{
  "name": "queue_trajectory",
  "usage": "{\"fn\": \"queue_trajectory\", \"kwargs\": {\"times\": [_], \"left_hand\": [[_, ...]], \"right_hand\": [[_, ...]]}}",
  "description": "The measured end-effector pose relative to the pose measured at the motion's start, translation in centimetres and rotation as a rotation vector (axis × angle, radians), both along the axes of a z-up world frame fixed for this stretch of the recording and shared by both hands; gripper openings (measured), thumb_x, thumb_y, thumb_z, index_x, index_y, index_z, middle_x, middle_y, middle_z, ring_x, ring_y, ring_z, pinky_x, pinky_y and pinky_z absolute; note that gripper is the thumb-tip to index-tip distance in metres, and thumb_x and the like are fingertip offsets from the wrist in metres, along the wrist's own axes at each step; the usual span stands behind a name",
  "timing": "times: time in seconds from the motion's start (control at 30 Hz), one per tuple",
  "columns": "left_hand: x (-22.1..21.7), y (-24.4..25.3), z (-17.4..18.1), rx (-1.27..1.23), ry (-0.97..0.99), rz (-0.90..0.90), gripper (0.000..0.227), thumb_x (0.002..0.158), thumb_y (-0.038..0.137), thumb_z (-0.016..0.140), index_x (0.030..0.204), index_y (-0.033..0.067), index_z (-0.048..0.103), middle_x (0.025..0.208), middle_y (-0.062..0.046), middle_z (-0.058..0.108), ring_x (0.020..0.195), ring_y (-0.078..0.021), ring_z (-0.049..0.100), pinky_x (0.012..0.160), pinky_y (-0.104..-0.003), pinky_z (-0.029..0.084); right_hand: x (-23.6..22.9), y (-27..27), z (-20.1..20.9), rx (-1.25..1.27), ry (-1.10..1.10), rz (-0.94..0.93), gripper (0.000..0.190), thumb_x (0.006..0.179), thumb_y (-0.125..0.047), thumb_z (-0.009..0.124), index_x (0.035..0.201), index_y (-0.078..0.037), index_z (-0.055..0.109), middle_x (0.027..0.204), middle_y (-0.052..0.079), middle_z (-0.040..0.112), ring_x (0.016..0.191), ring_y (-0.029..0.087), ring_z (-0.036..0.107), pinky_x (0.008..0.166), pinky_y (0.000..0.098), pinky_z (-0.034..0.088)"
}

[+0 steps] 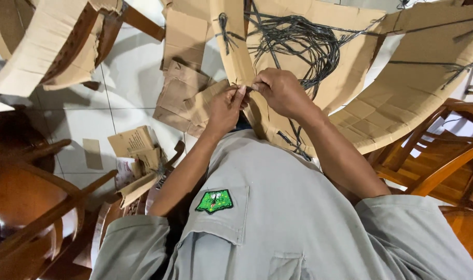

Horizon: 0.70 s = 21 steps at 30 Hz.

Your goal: Tying black plastic cords through cardboard packaging to secure furniture components

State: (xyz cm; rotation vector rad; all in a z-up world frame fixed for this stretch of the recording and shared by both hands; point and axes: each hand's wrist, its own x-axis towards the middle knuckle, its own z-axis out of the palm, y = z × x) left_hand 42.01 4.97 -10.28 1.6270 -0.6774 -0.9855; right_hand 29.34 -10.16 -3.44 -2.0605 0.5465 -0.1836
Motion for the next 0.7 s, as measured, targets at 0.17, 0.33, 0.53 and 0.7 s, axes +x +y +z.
{"fn": "queue_trajectory", "kwargs": {"times": [0.17,0.33,0.53,0.7], "left_hand": [[-0.3,-0.3,-0.2,0.004,-0.074,0.014,0.033,0.108,0.020,0.058,0.088,-0.0010,0.075,0.076,-0.017,0.074,0.073,-0.0206,0.073,0.062,-0.036,0.063],[0.0,1.2,-3.8,0.004,-0.002,0.044,0.021,0.106,0.011,0.057,0.110,-0.0025,0.074,0.090,-0.021,0.075,0.081,-0.0234,0.071,0.073,-0.039,0.064],[-0.2,1.4,-6.4,0.049,-0.103,0.057,0.019,0.106,0.016,0.061,0.114,0.0051,0.075,0.091,-0.018,0.076,0.078,-0.0224,0.073,0.070,-0.038,0.063],[-0.4,0.7,-8.0,0.203,-0.291,0.076,0.020,0.100,0.033,0.069,0.106,0.0159,0.077,0.080,-0.010,0.076,0.076,-0.0297,0.074,0.070,-0.044,0.057]], "right_hand": [[-0.7,0.2,-1.7,-0.128,0.005,-0.023,0.009,0.099,-0.013,0.067,0.095,-0.007,0.061,0.082,0.020,0.060,0.083,0.049,0.065,0.070,0.0545,0.050],[-2.0,-0.2,-2.9,-0.016,-0.092,-0.155,0.002,0.101,-0.006,0.063,0.100,-0.007,0.063,0.079,0.015,0.063,0.077,0.040,0.065,0.070,0.0468,0.050],[-3.6,-1.6,-0.9,0.132,-0.169,-0.302,0.013,0.109,-0.003,0.052,0.103,-0.002,0.064,0.081,0.013,0.059,0.072,0.027,0.056,0.068,0.0388,0.046],[-5.4,-2.2,-2.8,0.215,-0.090,-0.480,0.015,0.111,-0.003,0.047,0.107,-0.002,0.061,0.083,0.009,0.055,0.070,0.019,0.049,0.065,0.0312,0.043]]}}
